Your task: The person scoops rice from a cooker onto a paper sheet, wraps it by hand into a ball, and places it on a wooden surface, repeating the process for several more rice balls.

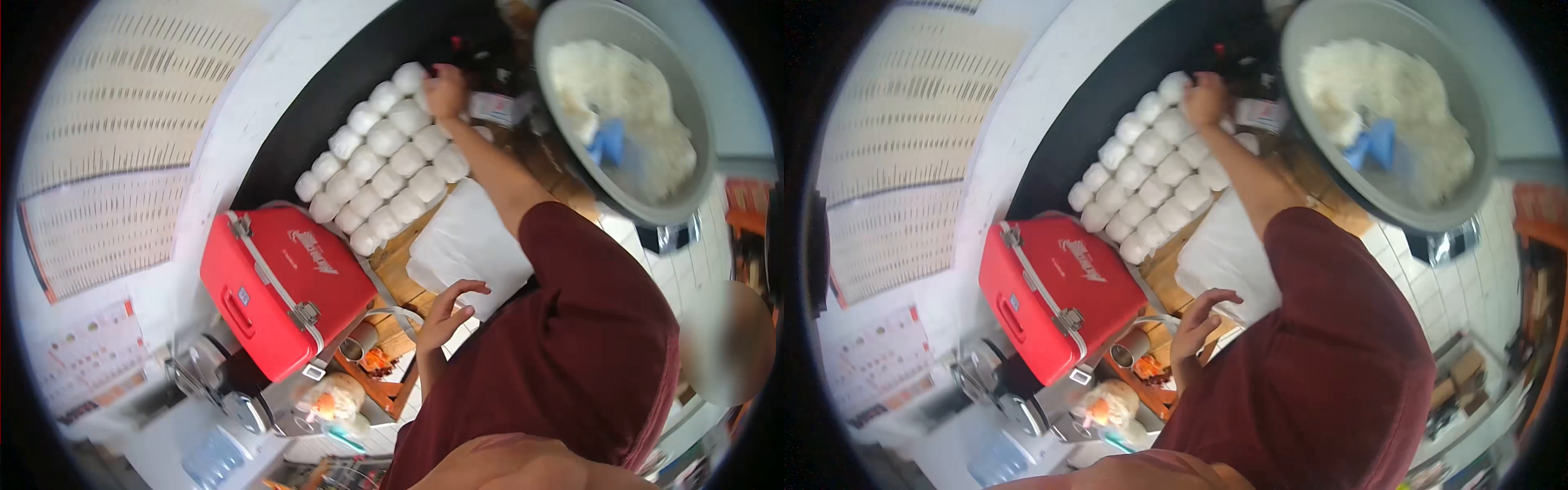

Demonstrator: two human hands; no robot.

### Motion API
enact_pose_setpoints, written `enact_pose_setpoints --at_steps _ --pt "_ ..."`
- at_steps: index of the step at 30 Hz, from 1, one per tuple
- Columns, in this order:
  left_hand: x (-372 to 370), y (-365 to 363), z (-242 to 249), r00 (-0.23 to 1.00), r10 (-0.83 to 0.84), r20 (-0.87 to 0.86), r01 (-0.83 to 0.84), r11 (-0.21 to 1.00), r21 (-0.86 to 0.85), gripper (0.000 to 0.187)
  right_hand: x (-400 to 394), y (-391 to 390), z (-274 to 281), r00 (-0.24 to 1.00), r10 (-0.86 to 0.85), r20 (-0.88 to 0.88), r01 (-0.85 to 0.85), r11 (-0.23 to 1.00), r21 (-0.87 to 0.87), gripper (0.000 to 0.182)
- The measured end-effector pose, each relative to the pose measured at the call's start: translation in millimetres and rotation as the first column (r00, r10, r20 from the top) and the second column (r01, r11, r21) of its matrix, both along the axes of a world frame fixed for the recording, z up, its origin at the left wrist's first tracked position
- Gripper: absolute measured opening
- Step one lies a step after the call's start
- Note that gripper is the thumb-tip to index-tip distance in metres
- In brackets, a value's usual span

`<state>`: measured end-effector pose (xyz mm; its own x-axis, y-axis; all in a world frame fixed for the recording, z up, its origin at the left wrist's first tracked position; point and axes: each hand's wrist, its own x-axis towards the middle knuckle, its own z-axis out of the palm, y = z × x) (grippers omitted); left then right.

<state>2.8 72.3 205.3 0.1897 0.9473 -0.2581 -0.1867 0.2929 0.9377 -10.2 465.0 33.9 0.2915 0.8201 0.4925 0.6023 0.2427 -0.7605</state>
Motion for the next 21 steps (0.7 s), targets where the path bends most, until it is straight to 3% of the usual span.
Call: enact_pose_setpoints --at_steps 1,2,4,5,6,7,8,9,10,13,15,16,17,18,19,20,21 --pt "-2 0 9 0.995 -0.094 0.017 0.094 0.996 0.010 0.042 -7 -8 21 0.999 0.038 -0.023 -0.035 0.995 0.094 0.027" --pt "-2 -3 11 0.983 -0.181 -0.002 0.181 0.983 -0.029 0.051 -4 -35 83 0.986 0.155 -0.065 -0.136 0.963 0.231 0.026" --pt "8 -4 22 0.975 -0.204 -0.087 0.187 0.967 -0.172 0.039 -39 -44 144 0.938 0.332 -0.105 -0.257 0.864 0.433 0.016" --pt "12 -11 8 0.966 -0.211 -0.151 0.183 0.966 -0.183 0.037 -36 -67 207 0.895 0.428 0.125 -0.434 0.901 0.020 0.012" --pt "16 -18 11 0.957 -0.213 -0.199 0.155 0.950 -0.271 0.038 -55 -65 221 0.806 0.590 -0.035 -0.532 0.751 0.391 0.010" --pt "13 -42 -17 0.856 -0.252 -0.451 0.205 0.967 -0.152 0.040 -128 -41 222 0.755 0.643 -0.124 -0.469 0.663 0.584 0.009" --pt "14 -62 -48 0.710 -0.229 -0.666 0.285 0.958 -0.026 0.042 -144 -50 261 0.688 0.700 -0.191 -0.453 0.620 0.640 0.009" --pt "19 -71 -61 0.611 -0.194 -0.767 0.330 0.944 0.024 0.042 -153 -63 295 0.761 0.633 -0.142 -0.481 0.697 0.532 0.009" --pt "24 -71 -54 0.624 -0.237 -0.745 0.332 0.943 -0.022 0.043 -134 -86 336 0.818 0.571 -0.071 -0.466 0.730 0.500 0.009" --pt "36 -48 -2 0.664 -0.308 -0.682 0.345 0.935 -0.087 0.045 -125 -130 389 0.742 0.663 -0.096 -0.512 0.654 0.556 0.011" --pt "43 -37 11 0.700 -0.359 -0.617 0.389 0.917 -0.093 0.046 -68 -153 405 0.670 0.653 0.353 -0.683 0.356 0.638 0.013" --pt "42 -33 4 0.728 -0.383 -0.568 0.402 0.910 -0.098 0.047 -27 -165 409 0.622 0.520 0.585 -0.769 0.267 0.581 0.015" --pt "35 -30 -27 0.775 -0.461 -0.433 0.444 0.884 -0.147 0.050 27 -178 412 0.575 0.462 0.676 -0.813 0.227 0.536 0.016" --pt "36 -30 -23 0.781 -0.446 -0.438 0.430 0.892 -0.142 0.050 76 -181 405 0.544 0.510 0.666 -0.828 0.202 0.522 0.017" --pt "40 -27 -18 0.784 -0.432 -0.447 0.391 0.902 -0.186 0.050 128 -175 395 0.485 0.544 0.685 -0.874 0.318 0.367 0.017" --pt "41 -23 -13 0.786 -0.418 -0.456 0.351 0.908 -0.227 0.050 170 -154 369 0.539 0.654 0.531 -0.842 0.417 0.342 0.018" --pt "41 -22 -11 0.770 -0.394 -0.501 0.329 0.919 -0.216 0.049 219 -148 369 0.597 0.648 0.472 -0.756 0.652 0.060 0.018"
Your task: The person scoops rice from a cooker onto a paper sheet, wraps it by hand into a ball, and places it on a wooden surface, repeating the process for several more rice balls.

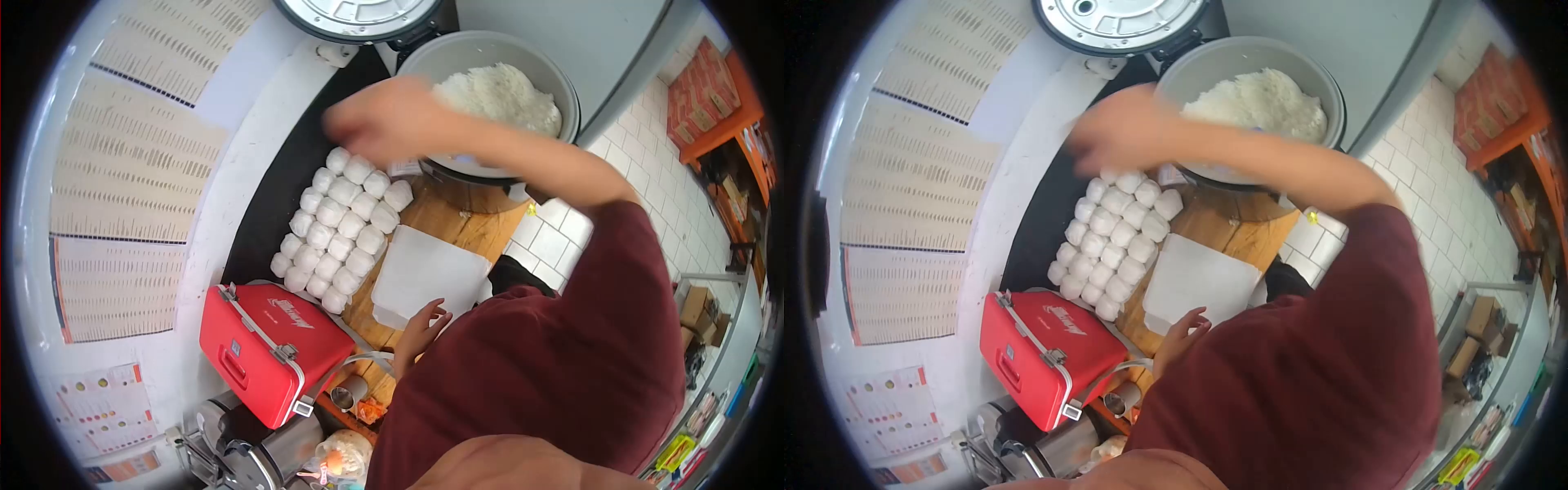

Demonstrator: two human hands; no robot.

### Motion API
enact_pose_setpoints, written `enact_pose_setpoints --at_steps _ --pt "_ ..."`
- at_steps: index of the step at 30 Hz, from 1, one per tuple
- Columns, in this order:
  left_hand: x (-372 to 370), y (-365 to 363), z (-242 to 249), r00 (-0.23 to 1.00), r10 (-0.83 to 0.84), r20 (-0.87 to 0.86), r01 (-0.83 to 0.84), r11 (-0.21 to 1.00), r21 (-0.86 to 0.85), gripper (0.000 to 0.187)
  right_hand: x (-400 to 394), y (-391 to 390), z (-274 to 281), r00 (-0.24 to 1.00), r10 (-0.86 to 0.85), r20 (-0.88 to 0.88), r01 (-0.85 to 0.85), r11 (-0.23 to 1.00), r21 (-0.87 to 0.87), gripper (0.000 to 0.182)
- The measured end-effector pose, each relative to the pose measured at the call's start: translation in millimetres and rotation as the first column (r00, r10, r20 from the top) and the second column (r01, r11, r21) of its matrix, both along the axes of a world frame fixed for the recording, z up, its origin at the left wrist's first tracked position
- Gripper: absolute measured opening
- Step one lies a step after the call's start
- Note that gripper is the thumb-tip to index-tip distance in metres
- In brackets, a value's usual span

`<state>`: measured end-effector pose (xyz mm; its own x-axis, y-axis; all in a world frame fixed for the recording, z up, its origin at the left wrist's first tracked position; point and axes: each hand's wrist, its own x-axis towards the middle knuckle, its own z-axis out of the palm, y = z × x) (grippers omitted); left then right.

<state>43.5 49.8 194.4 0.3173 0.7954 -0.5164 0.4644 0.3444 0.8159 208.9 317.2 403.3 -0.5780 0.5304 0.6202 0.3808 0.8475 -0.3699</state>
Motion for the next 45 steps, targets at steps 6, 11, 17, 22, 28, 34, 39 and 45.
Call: enact_pose_setpoints --at_steps 6,11,17,22,28,34,39,45 --pt "-19 -7 -36 0.986 0.152 -0.066 -0.159 0.980 -0.120 0.053 113 51 -107 0.692 0.309 0.653 0.008 0.901 -0.434 0.032" --pt "-16 13 -34 0.968 0.195 -0.157 -0.208 0.975 -0.073 0.053 102 53 -127 0.659 0.268 0.702 -0.083 0.955 -0.286 0.038" --pt "-9 5 -70 0.865 0.498 -0.055 -0.500 0.864 -0.052 0.048 134 53 -135 0.455 -0.034 0.890 0.122 0.992 -0.024 0.023" --pt "-20 -20 -161 0.712 0.616 -0.338 -0.631 0.772 0.078 0.051 147 57 -170 0.116 -0.345 0.931 0.551 0.802 0.229 0.015" --pt "-39 -44 -224 -0.028 0.737 -0.675 -0.626 0.514 0.587 0.044 177 103 -85 0.076 -0.489 0.869 0.758 0.594 0.268 0.024" --pt "-52 -53 -250 -0.172 0.803 -0.570 -0.506 0.425 0.751 0.045 187 142 -99 -0.294 -0.144 0.945 0.586 0.754 0.297 0.031" --pt "-51 -52 -251 -0.204 0.790 -0.579 -0.508 0.420 0.752 0.042 182 163 -118 -0.376 -0.068 0.924 0.602 0.741 0.299 0.034" --pt "-53 -48 -248 -0.195 0.785 -0.588 -0.564 0.401 0.722 0.037 171 175 -150 -0.522 0.243 0.818 0.550 0.829 0.104 0.024"
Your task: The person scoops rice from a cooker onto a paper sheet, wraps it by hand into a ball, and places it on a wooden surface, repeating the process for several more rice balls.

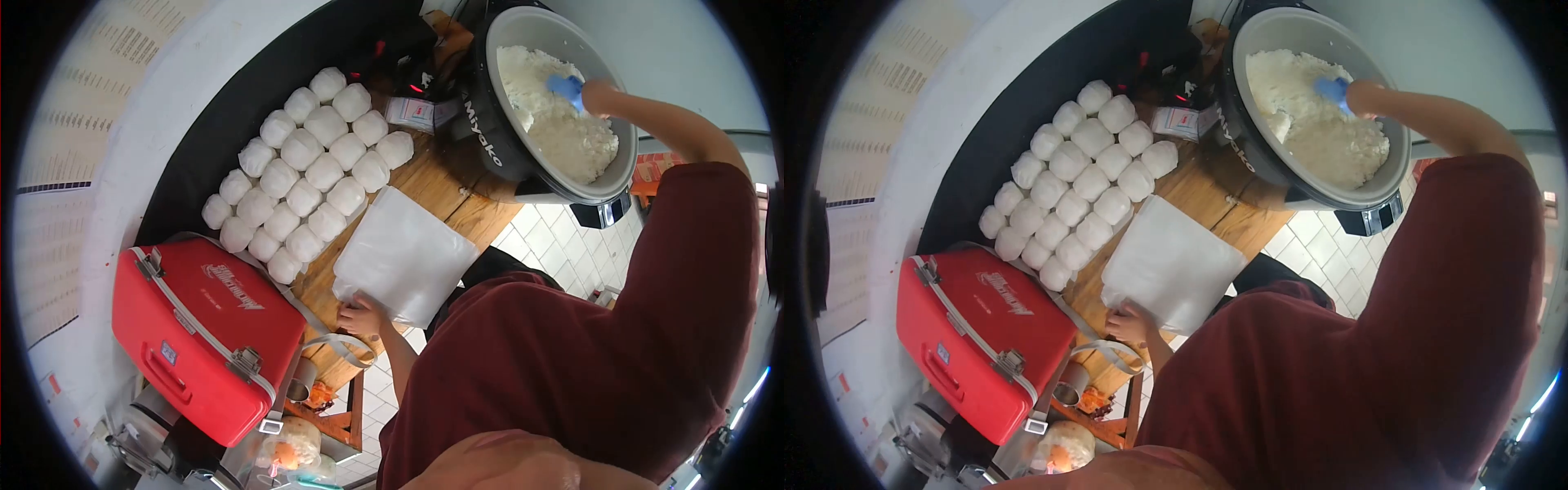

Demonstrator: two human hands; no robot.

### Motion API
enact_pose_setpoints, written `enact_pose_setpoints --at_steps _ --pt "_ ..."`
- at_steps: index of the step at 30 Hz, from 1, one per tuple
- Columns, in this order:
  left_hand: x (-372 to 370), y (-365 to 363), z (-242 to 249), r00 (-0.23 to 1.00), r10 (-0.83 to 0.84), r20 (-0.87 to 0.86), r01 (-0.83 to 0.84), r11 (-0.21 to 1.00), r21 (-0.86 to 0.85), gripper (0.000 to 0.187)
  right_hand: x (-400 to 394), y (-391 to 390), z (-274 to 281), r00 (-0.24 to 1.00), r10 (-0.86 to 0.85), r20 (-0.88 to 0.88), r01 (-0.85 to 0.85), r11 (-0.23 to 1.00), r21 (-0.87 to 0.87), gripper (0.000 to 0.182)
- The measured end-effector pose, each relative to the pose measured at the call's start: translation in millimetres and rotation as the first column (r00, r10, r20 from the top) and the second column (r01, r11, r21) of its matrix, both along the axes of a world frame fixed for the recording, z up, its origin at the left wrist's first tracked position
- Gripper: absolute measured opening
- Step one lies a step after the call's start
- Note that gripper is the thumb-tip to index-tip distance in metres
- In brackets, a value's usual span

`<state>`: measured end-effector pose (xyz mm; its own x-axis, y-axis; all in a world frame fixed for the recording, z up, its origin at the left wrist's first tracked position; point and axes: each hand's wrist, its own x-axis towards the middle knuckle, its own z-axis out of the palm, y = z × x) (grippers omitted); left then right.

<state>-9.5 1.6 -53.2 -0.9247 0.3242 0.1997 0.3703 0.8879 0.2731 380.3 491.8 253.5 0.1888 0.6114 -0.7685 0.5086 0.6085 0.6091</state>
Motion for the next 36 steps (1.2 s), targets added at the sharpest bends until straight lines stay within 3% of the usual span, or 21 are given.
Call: enact_pose_setpoints --at_steps 6,8,10,11,12,14,15,17,18,20,22,24,25,27,28,30,31,33,35,36 --pt "1 -2 0 0.999 -0.024 -0.025 0.023 0.999 -0.022 0.039 45 25 -32 0.959 0.258 -0.120 -0.275 0.947 -0.165 0.022" --pt "2 0 -1 0.999 -0.009 -0.032 0.008 1.000 -0.030 0.040 55 30 -50 0.953 0.275 -0.130 -0.295 0.940 -0.170 0.022" --pt "4 3 0 0.999 -0.022 -0.045 0.021 0.999 -0.025 0.040 49 30 -67 0.969 0.245 0.014 -0.234 0.939 -0.251 0.025" --pt "2 1 1 0.998 -0.028 -0.061 0.026 0.999 -0.024 0.040 34 15 -45 0.983 0.047 -0.178 -0.092 0.962 -0.255 0.028" --pt "-1 2 0 0.997 -0.034 -0.067 0.033 0.999 -0.021 0.040 8 -14 -18 0.920 -0.151 -0.361 0.047 0.959 -0.281 0.032" --pt "2 0 -3 0.999 -0.015 -0.045 0.015 1.000 -0.014 0.041 -45 -74 -13 0.973 -0.201 -0.112 0.113 0.841 -0.529 0.036" --pt "-4 -3 -3 0.998 -0.024 -0.050 0.023 1.000 -0.020 0.041 -49 -89 -10 0.971 -0.210 -0.115 0.117 0.837 -0.535 0.036" --pt "-1 -3 -4 0.997 -0.047 -0.055 0.046 0.999 -0.024 0.040 -53 -94 10 0.887 0.088 -0.453 -0.245 0.922 -0.301 0.016" --pt "1 -1 -4 0.999 -0.005 -0.038 0.005 1.000 0.002 0.039 -55 -86 18 0.890 0.088 -0.448 -0.241 0.924 -0.298 0.016" --pt "2 0 -1 0.996 -0.022 -0.082 0.020 1.000 -0.021 0.038 -59 -87 29 0.927 -0.139 -0.347 0.004 0.932 -0.363 0.015" --pt "4 6 -1 0.998 -0.011 -0.060 0.011 1.000 -0.006 0.039 -69 -79 71 0.913 -0.099 -0.395 -0.048 0.937 -0.347 0.015" --pt "2 1 0 0.999 -0.022 -0.042 0.022 1.000 -0.011 0.040 -60 -74 98 0.823 -0.388 -0.414 0.195 0.879 -0.435 0.017" --pt "3 3 0 0.999 -0.018 -0.048 0.017 1.000 -0.014 0.040 -47 -69 99 0.814 -0.403 -0.418 0.212 0.876 -0.434 0.017" --pt "2 -1 -4 0.999 -0.008 -0.044 0.006 0.999 -0.049 0.039 -19 -49 97 0.668 -0.685 -0.291 0.400 0.661 -0.635 0.021" --pt "1 -4 -8 0.998 -0.024 -0.052 0.022 0.999 -0.045 0.039 -10 -42 93 0.654 -0.695 -0.300 0.406 0.656 -0.636 0.021" --pt "0 -4 -11 0.997 -0.022 -0.070 0.018 0.998 -0.056 0.038 0 -28 78 0.670 -0.659 -0.342 0.366 0.693 -0.621 0.020" --pt "1 -4 -10 0.999 -0.020 -0.051 0.017 0.998 -0.058 0.037 1 -23 69 0.727 -0.551 -0.410 0.326 0.803 -0.499 0.020" --pt "3 -3 -5 0.998 -0.031 -0.059 0.028 0.998 -0.059 0.037 -13 -15 43 0.930 -0.186 -0.317 0.104 0.960 -0.259 0.018" --pt "3 -2 -3 0.996 -0.052 -0.072 0.047 0.997 -0.061 0.037 -15 -20 9 0.900 0.178 -0.397 -0.177 0.983 0.039 0.016" --pt "3 -3 -4 0.997 -0.049 -0.067 0.044 0.997 -0.069 0.038 -19 -22 1 0.899 0.166 -0.406 -0.162 0.986 0.044 0.016"
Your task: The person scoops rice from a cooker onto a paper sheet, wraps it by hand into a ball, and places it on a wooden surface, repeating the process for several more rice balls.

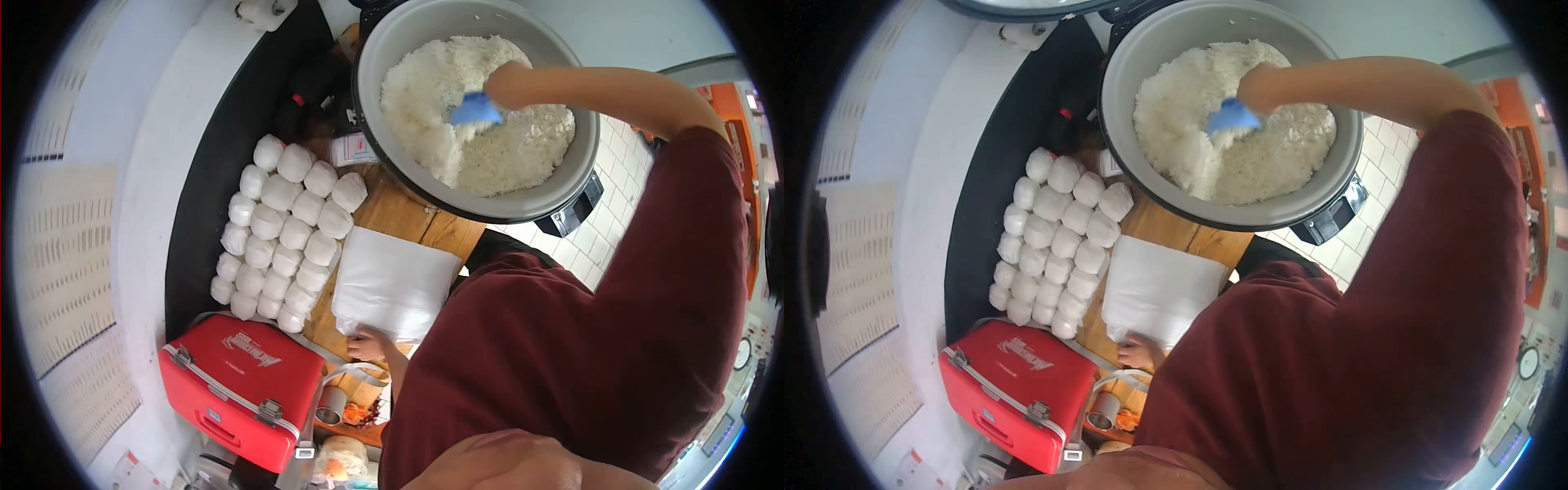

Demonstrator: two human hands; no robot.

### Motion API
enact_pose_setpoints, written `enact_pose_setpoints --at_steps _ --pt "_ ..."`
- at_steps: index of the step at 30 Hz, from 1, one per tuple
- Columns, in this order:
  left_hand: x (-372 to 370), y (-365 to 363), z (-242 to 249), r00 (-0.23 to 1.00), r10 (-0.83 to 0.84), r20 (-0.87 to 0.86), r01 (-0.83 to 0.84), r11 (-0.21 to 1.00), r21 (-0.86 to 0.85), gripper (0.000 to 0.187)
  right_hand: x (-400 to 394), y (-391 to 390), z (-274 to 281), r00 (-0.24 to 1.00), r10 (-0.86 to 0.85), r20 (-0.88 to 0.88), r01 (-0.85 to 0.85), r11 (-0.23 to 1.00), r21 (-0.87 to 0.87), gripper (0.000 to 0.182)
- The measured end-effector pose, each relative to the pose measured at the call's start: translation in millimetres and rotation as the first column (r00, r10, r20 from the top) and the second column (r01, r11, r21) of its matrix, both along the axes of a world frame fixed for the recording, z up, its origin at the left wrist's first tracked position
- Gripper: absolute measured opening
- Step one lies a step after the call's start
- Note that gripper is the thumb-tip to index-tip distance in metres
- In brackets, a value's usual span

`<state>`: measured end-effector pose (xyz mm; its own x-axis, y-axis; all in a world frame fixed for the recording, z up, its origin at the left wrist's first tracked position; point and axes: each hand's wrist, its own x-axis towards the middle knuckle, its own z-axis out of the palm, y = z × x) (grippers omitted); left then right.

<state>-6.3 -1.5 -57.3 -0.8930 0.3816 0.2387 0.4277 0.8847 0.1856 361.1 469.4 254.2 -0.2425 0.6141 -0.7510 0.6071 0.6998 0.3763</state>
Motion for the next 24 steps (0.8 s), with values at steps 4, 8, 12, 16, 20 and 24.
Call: enact_pose_setpoints --at_steps 4,8,12,16,20,24 --pt "2 2 2 1.000 0.014 0.024 -0.014 1.000 -0.006 0.039 13 -1 -32 1.000 -0.015 0.001 0.015 0.989 -0.148 0.015" --pt "4 5 5 0.999 0.022 0.033 -0.022 1.000 -0.010 0.042 30 -13 -40 0.998 -0.027 -0.053 0.016 0.980 -0.196 0.010" --pt "0 1 -4 1.000 0.013 0.004 -0.013 0.999 -0.032 0.041 25 -33 -28 0.997 0.008 -0.074 -0.025 0.973 -0.231 0.006" --pt "-3 -3 -3 1.000 -0.020 -0.018 0.020 0.999 -0.030 0.041 -22 -59 2 0.991 0.001 -0.132 -0.061 0.892 -0.448 0.016" --pt "-3 -2 -9 1.000 -0.017 -0.024 0.016 0.999 -0.028 0.040 -19 -66 19 0.995 0.010 -0.094 -0.050 0.901 -0.431 0.017" --pt "-1 -2 -8 1.000 -0.018 -0.009 0.018 1.000 -0.024 0.039 9 -56 52 0.986 -0.098 -0.135 0.029 0.898 -0.439 0.022"
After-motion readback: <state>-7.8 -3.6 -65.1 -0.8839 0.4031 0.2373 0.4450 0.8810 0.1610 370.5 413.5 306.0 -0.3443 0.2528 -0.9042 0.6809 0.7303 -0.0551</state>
